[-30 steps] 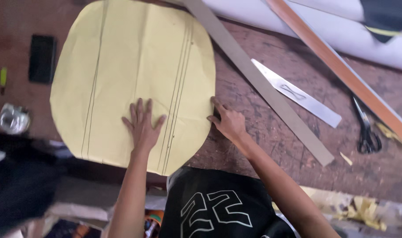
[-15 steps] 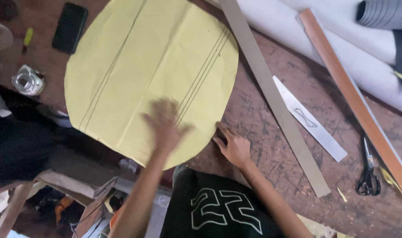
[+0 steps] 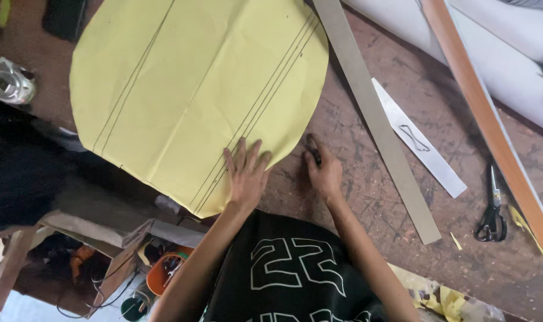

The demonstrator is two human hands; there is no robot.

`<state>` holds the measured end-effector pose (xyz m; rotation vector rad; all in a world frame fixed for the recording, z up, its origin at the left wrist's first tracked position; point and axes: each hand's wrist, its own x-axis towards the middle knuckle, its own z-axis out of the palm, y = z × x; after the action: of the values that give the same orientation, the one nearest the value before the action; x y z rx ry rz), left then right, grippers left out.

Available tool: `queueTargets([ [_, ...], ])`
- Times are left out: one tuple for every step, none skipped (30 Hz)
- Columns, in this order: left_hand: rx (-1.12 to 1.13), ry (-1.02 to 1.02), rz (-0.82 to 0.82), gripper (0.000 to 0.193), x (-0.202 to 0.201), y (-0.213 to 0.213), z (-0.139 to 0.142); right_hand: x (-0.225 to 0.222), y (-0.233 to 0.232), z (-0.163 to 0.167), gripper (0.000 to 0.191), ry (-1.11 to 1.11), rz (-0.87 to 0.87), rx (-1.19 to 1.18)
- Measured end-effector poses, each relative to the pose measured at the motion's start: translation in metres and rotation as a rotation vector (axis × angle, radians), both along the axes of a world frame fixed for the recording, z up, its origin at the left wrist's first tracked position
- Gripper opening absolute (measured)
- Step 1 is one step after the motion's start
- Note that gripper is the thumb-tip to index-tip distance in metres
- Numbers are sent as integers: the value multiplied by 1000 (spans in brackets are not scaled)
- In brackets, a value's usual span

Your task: The person works at a workshop table with a large yellow paper pattern. They smooth and align the paper, measure across it with a tape measure, mark points with a pen, fold and reposition the paper, and draw curved guide lines along its surface.

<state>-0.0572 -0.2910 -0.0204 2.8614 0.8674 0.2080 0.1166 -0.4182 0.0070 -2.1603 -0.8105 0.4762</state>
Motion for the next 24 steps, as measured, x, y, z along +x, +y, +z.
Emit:
queueTargets([
  [-115, -89, 35, 31, 2, 4, 10, -1, 1, 5, 48, -13, 15, 65],
  [-228, -148, 54, 29, 4, 10, 26, -1, 2, 8, 48, 15, 5, 40],
  [-385, -180, 100, 26, 6, 17, 47, 0, 3, 11, 48, 38, -12, 17],
  [-533, -199, 178, 24, 5, 27, 74, 0, 3, 12, 48, 53, -40, 0],
  [-656, -222, 267, 23, 2, 40, 105, 1, 3, 13, 47, 64, -61, -7],
  [-748, -252, 357, 21, -7, 56, 141, 2, 3, 12, 46, 79, -78, -18],
  [-811, -292, 446, 20, -20, 73, 178, 2, 2, 10, 46, 103, -85, -34],
  [-843, -335, 497, 20, -37, 91, 217, 2, 1, 8, 45, 116, -96, -6],
  [-890, -407, 427, 21, -52, 112, 251, 2, 0, 5, 44, 126, -102, 32],
  [-880, -343, 661, 20, -76, 124, 288, 3, 0, 2, 43, 132, -111, 76],
  [-894, -541, 721, 21, -92, 133, 312, 3, -1, -1, 42, 146, -124, 85],
  [-781, -603, 573, 22, -107, 148, 333, 3, -2, -3, 41, 166, -133, 95],
  [-801, -716, 574, 22, -119, 158, 345, 3, -2, -6, 41, 191, -138, 103],
  [-820, -831, 571, 22, -132, 168, 353, 4, -3, -8, 41, 166, -124, 107],
  [-841, -896, 572, 19, -143, 180, 358, 3, -4, -9, 40, 138, -113, 114],
  [-864, -962, 571, 15, -152, 192, 356, 3, -4, -10, 40, 109, -103, 119],
  [-889, -1028, 572, 12, -163, 203, 353, 3, -4, -11, 39, 77, -89, 143],
  [-903, -1022, 524, 13, -173, 215, 349, 2, -4, -11, 37, 48, -74, 164],
  [-918, -1016, 473, 14, -182, 229, 343, 1, -4, -11, 36, 17, -62, 187],
  [-936, -1010, 416, 15, -190, 242, 336, 0, -3, -10, 36, 36, -72, 169],
  [-932, -998, 456, 15, -196, 253, 328, -1, -3, -9, 36, 52, -85, 152],
  [-931, -988, 491, 14, -199, 264, 321, -1, -1, -7, 36, 65, -100, 136],
  [-934, -977, 524, 15, -201, 273, 314, -1, 1, -6, 36, 73, -97, 146],
  [-922, -964, 548, 14, -205, 280, 311, -1, 1, -4, 37, 82, -98, 147],
])
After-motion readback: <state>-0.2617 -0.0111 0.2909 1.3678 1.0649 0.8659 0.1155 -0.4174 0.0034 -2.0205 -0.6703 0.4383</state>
